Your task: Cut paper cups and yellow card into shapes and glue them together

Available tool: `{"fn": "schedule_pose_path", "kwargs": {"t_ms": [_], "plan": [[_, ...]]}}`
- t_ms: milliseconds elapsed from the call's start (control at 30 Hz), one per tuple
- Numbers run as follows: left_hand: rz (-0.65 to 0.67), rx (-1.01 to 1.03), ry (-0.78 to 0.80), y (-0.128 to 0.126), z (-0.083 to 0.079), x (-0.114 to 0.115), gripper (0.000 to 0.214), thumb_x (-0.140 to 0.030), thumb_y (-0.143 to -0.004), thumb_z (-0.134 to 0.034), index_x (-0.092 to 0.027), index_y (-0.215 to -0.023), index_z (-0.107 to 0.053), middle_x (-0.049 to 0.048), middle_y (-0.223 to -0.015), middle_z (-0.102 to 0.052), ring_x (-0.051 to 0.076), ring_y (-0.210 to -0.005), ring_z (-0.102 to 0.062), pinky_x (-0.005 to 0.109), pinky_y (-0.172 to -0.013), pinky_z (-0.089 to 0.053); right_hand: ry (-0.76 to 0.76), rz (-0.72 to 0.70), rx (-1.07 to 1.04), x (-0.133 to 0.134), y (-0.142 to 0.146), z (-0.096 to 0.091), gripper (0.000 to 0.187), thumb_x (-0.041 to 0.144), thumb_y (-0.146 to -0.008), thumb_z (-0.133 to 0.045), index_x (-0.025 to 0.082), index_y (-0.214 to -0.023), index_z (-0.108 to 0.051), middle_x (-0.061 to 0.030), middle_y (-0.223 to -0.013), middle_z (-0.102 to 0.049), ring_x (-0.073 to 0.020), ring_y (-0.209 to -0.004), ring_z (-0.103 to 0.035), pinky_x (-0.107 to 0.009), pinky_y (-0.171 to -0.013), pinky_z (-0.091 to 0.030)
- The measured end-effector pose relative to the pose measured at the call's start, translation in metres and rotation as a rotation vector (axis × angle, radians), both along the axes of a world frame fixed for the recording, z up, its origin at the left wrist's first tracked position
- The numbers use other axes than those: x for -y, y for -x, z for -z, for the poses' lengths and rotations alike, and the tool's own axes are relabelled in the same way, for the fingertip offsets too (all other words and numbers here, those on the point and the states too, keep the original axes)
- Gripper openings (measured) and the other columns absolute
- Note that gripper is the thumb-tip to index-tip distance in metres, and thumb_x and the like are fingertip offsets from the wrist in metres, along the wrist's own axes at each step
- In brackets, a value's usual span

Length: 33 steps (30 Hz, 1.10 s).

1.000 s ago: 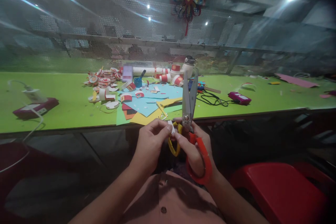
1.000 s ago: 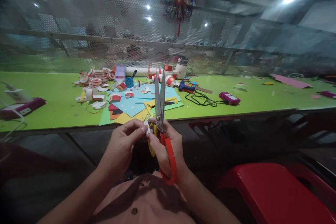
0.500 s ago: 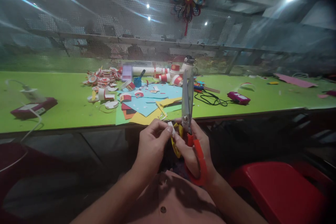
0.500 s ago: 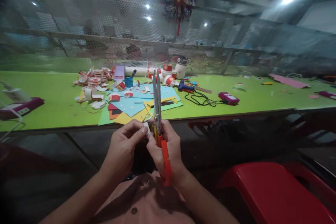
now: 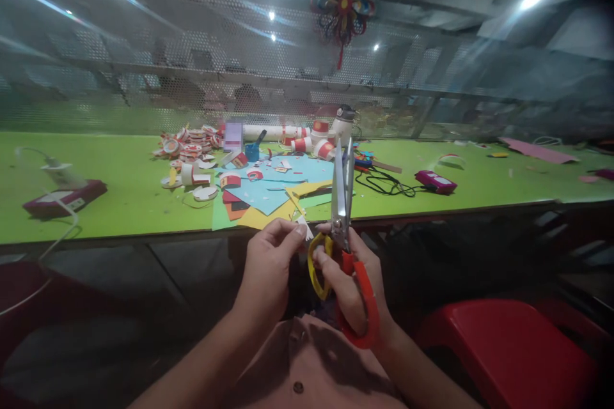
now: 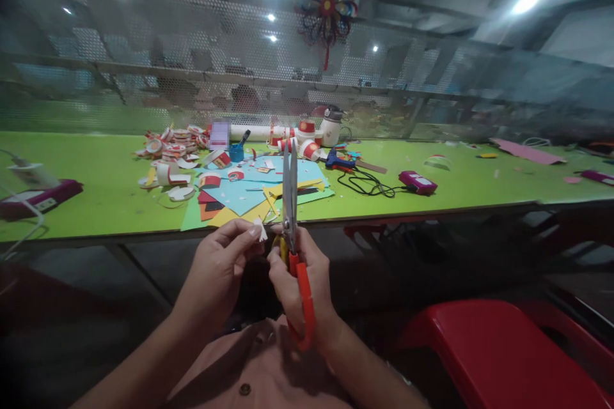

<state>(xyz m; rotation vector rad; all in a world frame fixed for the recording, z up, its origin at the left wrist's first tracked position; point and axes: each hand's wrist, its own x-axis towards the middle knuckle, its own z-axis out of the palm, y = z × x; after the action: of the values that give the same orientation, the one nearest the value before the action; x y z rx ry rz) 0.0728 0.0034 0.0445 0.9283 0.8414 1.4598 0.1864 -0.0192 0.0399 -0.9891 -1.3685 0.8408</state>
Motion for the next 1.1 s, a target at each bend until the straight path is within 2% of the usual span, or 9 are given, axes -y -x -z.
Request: {"fn": "schedule_pose_path", "kwargs": {"t_ms": [200, 367, 800, 1000, 1100], "plan": [[0.070, 0.056, 0.042, -0.0017, -0.0045, 0.0032, 0.016, -0.025, -0.070, -0.069, -0.015, -0.066, -0.058, -0.0011, -0.065, -0.058, 0.010, -0.062, -0.053, 0.021, -0.063, -0.042, -0.045, 0.003, -0.026, -0.0011, -0.0040, 0.0007, 0.028, 0.022, -0.079, -0.063, 0.020, -0.107, -0.058, -0.0015, -0.086, -0.063, -0.0153, -0.077, -0.060, -0.024, -0.070, -0.050], [0.066, 0.042, 0.038, -0.0027, -0.0062, 0.0041, 0.017, -0.025, -0.066, -0.072, -0.015, -0.064, -0.058, -0.0011, -0.063, -0.060, 0.010, -0.061, -0.054, 0.021, -0.063, -0.043, -0.040, -0.037, -0.110, -0.0016, -0.0056, 0.0014, 0.029, 0.022, -0.081, -0.062, 0.022, -0.110, -0.058, -0.0016, -0.089, -0.063, -0.0161, -0.082, -0.061, -0.026, -0.073, -0.050], [0.108, 0.003, -0.006, -0.0033, -0.0032, 0.0040, 0.015, -0.025, -0.072, -0.068, -0.015, -0.066, -0.059, 0.0012, -0.066, -0.062, 0.014, -0.068, -0.059, 0.026, -0.071, -0.046, -0.043, -0.053, -0.128, -0.0021, -0.0052, 0.0048, 0.026, 0.020, -0.083, -0.062, 0.026, -0.109, -0.058, 0.0009, -0.088, -0.061, -0.0128, -0.081, -0.059, -0.022, -0.073, -0.048], [0.004, -0.094, -0.103, -0.0060, -0.0025, 0.0073, 0.015, -0.025, -0.074, -0.067, -0.016, -0.066, -0.058, -0.0009, -0.066, -0.057, 0.012, -0.065, -0.055, 0.024, -0.067, -0.045, -0.002, 0.016, -0.136, -0.0013, 0.0004, 0.0029, 0.026, 0.019, -0.080, -0.063, 0.024, -0.104, -0.056, 0.0021, -0.081, -0.058, -0.0113, -0.073, -0.058, -0.019, -0.064, -0.048], [-0.131, -0.190, -0.191, -0.0038, -0.0091, 0.0096, 0.017, -0.025, -0.074, -0.066, -0.016, -0.064, -0.056, -0.0012, -0.066, -0.054, 0.011, -0.065, -0.052, 0.021, -0.063, -0.043, 0.013, 0.086, -0.049, -0.0010, 0.0037, 0.0019, 0.024, 0.018, -0.076, -0.063, 0.021, -0.099, -0.056, 0.0030, -0.076, -0.056, -0.0098, -0.064, -0.056, -0.019, -0.060, -0.047]]}}
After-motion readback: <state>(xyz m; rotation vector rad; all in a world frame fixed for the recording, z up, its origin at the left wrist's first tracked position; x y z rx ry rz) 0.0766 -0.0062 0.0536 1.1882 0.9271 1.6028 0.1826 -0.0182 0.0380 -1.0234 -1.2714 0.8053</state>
